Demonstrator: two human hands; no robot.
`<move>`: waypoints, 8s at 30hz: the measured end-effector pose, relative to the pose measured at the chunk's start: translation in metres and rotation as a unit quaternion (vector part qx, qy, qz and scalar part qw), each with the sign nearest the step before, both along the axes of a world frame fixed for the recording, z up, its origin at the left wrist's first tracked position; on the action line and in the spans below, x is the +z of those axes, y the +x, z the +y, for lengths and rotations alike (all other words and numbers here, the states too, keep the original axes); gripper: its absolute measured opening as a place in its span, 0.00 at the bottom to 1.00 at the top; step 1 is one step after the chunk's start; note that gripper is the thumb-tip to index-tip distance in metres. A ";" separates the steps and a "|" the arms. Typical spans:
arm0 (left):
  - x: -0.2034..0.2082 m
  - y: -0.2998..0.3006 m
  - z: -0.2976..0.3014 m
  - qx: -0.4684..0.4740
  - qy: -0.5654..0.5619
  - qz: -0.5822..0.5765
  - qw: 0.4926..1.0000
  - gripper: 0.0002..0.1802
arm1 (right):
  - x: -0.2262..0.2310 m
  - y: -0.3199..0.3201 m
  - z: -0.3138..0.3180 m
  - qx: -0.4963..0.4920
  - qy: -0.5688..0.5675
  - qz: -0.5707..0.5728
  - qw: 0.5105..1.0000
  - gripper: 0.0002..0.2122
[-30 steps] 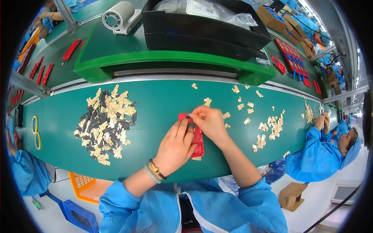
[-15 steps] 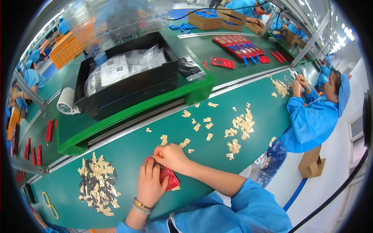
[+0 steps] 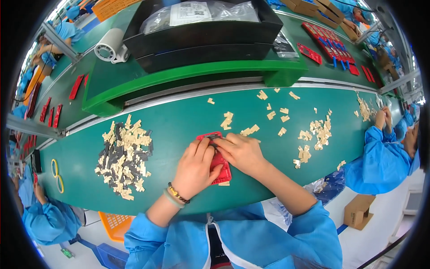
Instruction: The person assembles small electronic components by hand, inserting them into red plastic housings on a production line.
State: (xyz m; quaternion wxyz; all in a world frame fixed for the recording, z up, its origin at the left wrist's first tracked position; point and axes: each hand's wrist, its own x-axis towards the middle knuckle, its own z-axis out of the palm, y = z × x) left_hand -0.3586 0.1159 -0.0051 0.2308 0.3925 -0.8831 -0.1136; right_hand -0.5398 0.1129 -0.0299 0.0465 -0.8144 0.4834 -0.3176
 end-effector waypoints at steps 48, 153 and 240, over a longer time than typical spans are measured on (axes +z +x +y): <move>-0.049 0.195 -0.020 0.390 -0.003 -0.093 0.916 0.25 | 0.021 -0.196 -0.031 -0.250 -0.072 0.074 0.963 0.18; 0.012 0.245 0.013 0.483 0.074 0.024 0.872 0.03 | -0.011 0.026 -0.034 0.049 0.077 0.084 0.992 0.24; -0.013 0.053 -0.012 0.037 0.374 0.432 0.820 0.07 | 0.013 0.059 -0.019 0.086 0.233 -0.442 0.862 0.03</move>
